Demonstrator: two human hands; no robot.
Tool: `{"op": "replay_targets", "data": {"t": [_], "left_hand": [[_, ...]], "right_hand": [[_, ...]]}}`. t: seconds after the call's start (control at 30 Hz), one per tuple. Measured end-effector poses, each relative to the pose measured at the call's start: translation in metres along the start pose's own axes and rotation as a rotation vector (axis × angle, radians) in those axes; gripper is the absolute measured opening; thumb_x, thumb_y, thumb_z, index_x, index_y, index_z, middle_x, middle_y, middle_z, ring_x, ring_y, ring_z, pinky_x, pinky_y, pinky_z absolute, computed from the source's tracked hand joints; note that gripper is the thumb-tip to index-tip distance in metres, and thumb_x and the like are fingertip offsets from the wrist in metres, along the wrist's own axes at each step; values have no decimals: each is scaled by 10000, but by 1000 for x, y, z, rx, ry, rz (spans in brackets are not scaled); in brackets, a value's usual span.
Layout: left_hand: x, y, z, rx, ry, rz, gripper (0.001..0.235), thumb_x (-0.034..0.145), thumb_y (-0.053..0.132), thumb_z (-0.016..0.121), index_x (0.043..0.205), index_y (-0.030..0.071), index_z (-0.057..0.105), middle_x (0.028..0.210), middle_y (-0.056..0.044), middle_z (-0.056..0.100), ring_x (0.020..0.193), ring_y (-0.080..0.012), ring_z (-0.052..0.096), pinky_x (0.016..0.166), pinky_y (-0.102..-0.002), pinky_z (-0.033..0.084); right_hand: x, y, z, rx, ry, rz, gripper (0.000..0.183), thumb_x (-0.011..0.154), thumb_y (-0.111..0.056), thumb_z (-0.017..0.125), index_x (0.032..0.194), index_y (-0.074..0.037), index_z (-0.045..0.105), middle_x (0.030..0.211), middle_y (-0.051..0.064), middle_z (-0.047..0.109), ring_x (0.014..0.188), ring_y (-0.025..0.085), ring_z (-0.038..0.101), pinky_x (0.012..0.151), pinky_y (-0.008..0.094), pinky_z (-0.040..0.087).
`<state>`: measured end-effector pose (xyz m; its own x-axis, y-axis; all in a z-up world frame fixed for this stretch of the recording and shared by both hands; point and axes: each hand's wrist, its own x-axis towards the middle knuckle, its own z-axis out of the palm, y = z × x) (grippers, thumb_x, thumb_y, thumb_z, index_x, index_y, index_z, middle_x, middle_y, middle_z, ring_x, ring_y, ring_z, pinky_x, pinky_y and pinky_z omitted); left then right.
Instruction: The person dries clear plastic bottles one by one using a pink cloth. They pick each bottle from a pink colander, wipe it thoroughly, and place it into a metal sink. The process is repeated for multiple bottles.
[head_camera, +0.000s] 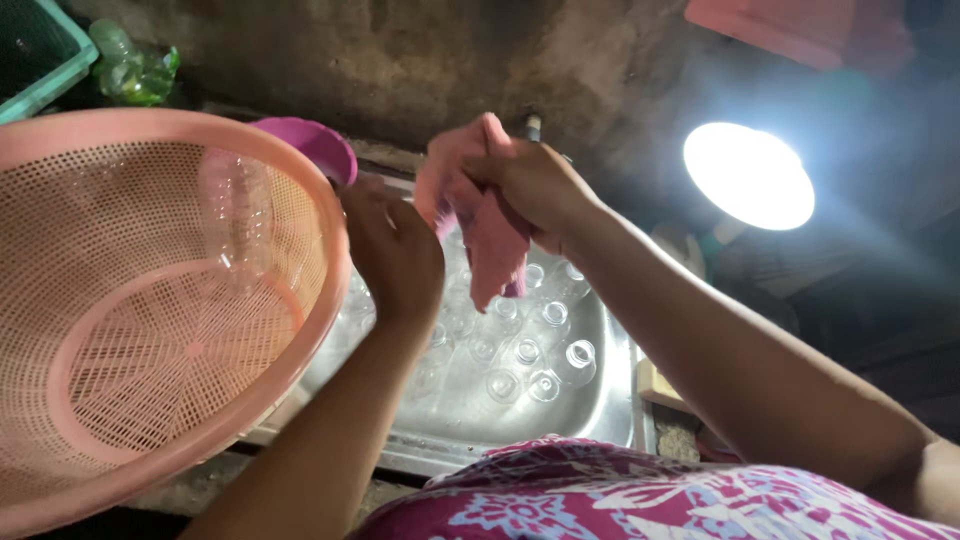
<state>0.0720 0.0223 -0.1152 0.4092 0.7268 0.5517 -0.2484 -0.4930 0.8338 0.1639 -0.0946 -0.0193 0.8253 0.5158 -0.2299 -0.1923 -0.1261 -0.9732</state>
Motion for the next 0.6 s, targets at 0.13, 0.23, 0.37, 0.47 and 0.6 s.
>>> {"op": "replay_targets", "data": {"t": [0.13, 0.23, 0.37, 0.47, 0.6], "left_hand": [[-44, -31, 6, 286, -392, -113, 284, 857, 147, 668, 1104, 23, 605, 1030, -214, 672, 1018, -403, 648, 896, -494, 510], [-46, -42, 16, 450, -710, -213, 303, 831, 199, 690, 1094, 59, 635, 1040, -188, 688, 1048, -402, 652, 932, -511, 519], [-39, -39, 32, 623, -684, -51, 531, 737, 314, 794, 1119, 1, 600, 1144, -241, 632, 1069, -461, 582, 835, -570, 499], [-30, -44, 28, 727, -877, -64, 482, 727, 171, 728, 1178, 45, 615, 1185, -228, 623, 1137, -446, 565, 887, -569, 497], [-43, -61, 18, 1046, -1309, -92, 303, 849, 184, 700, 1138, 92, 721, 1250, -180, 679, 1233, -390, 601, 982, -491, 530]], "right_hand": [[-4, 29, -16, -63, 62, 40, 203, 917, -159, 722, 1035, 6, 724, 872, 96, 729, 752, 187, 697, 663, 349, 591], [-10, 46, -18, -182, 96, 46, 184, 943, -181, 706, 1004, -9, 733, 849, 69, 725, 740, 163, 672, 644, 329, 572], [-28, 60, -22, -247, -7, -35, 185, 990, -187, 615, 1051, -26, 682, 833, 55, 699, 741, 136, 679, 631, 317, 598], [-37, 60, -19, -216, -45, -14, 169, 995, -166, 592, 1085, -31, 636, 822, 66, 681, 723, 150, 681, 585, 354, 617], [-49, 64, -16, -198, -16, 54, 167, 973, -160, 616, 1100, -51, 613, 822, 62, 680, 695, 166, 677, 532, 385, 623]]}}
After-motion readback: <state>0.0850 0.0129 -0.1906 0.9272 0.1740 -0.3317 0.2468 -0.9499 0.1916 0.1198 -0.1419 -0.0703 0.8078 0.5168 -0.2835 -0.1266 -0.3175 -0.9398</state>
